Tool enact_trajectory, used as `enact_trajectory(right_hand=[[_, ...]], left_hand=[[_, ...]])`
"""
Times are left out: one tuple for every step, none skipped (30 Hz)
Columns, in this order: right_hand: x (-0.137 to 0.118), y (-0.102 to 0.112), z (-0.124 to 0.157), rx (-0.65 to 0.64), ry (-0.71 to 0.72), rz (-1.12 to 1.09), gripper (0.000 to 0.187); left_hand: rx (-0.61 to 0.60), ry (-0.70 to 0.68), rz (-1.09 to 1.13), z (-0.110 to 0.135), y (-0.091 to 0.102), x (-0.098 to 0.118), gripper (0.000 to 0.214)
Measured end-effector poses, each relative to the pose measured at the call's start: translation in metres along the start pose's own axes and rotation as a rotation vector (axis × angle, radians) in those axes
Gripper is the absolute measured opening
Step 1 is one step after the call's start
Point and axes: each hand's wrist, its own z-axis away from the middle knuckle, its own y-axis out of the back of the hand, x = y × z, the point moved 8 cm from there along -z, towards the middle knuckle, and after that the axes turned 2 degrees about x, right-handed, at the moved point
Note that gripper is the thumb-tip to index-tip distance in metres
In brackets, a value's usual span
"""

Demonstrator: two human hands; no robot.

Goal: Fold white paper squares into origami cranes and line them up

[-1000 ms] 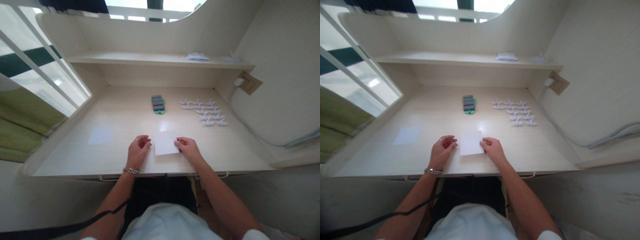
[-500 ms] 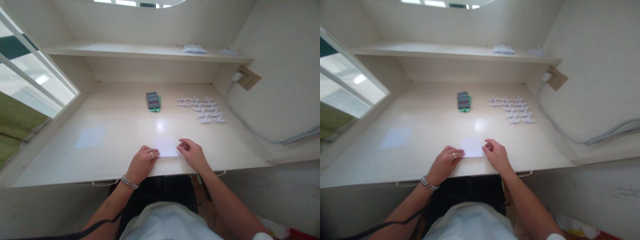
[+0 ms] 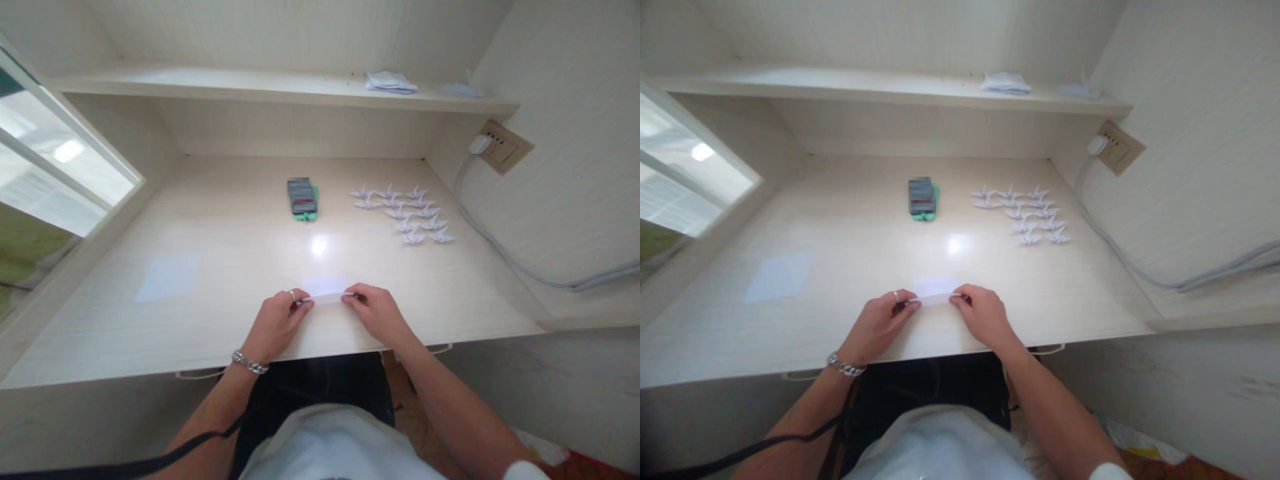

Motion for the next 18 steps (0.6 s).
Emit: enact_trajectory(right_hand=[[0.0, 0.0, -0.002, 0.004, -0.035, -0.004, 0.017], [-0.001, 0.001, -0.005, 0.014, -0.062, -0.008, 0.018], [-0.001, 0.001, -0.007, 0.026, -0.084, -0.012, 0.018], [-0.002, 0.001, -0.01, 0.041, -0.104, -0.015, 0.017], [-0.001, 0.001, -0.012, 0.055, -0.125, -0.019, 0.017], [0.0, 0.001, -0.014, 0.068, -0.15, -0.023, 0.017], [0.002, 0.001, -0.015, 0.08, -0.175, -0.028, 0.018], [0.004, 0.001, -0.017, 0.092, -0.202, -0.032, 0.02], [0.006, 0.001, -0.017, 0.103, -0.228, -0.035, 0.022], [0.007, 0.001, -0.018, 0.112, -0.252, -0.036, 0.024], [0.007, 0.002, -0.018, 0.12, -0.272, -0.031, 0.025], [0.007, 0.003, -0.018, 0.126, -0.288, -0.026, 0.025], [0.007, 0.003, -0.019, 0.132, -0.303, -0.017, 0.024], [0.007, 0.004, -0.019, 0.133, -0.316, -0.009, 0.023], [0.006, 0.004, -0.019, 0.13, -0.329, -0.005, 0.022], [0.006, 0.004, -0.019, 0.127, -0.342, -0.004, 0.021], [0.006, 0.004, -0.02, 0.122, -0.354, -0.004, 0.021], [0.006, 0.005, -0.02, 0.117, -0.366, -0.004, 0.02]], left_hand=[[-0.001, 0.028, 0.009, -0.002, 0.001, 0.0, 0.027], [0.005, 0.051, 0.016, -0.005, 0.001, 0.0, 0.029], [0.02, 0.075, 0.019, -0.007, 0.001, -0.001, 0.03], [0.037, 0.102, 0.015, -0.009, 0.002, -0.003, 0.032], [0.054, 0.131, 0.006, -0.011, 0.001, -0.005, 0.033], [0.069, 0.161, -0.004, -0.012, 0.001, -0.008, 0.033], [0.08, 0.191, -0.013, -0.014, 0.001, -0.011, 0.033], [0.087, 0.219, -0.02, -0.015, 0.0, -0.014, 0.032], [0.089, 0.245, -0.02, -0.017, 0.0, -0.016, 0.031], [0.087, 0.268, -0.017, -0.018, 0.0, -0.019, 0.03], [0.084, 0.291, -0.013, -0.019, 0.0, -0.02, 0.029], [0.082, 0.311, -0.013, -0.02, 0.0, -0.022, 0.028], [0.081, 0.328, -0.017, -0.021, 0.0, -0.023, 0.028], [0.083, 0.339, -0.025, -0.022, 0.0, -0.024, 0.028], [0.084, 0.347, -0.035, -0.022, 0.0, -0.024, 0.028], [0.084, 0.352, -0.043, -0.023, 0.0, -0.024, 0.028], [0.083, 0.357, -0.049, -0.023, 0.0, -0.024, 0.028], [0.084, 0.366, -0.058, -0.023, 0.0, -0.025, 0.027]])
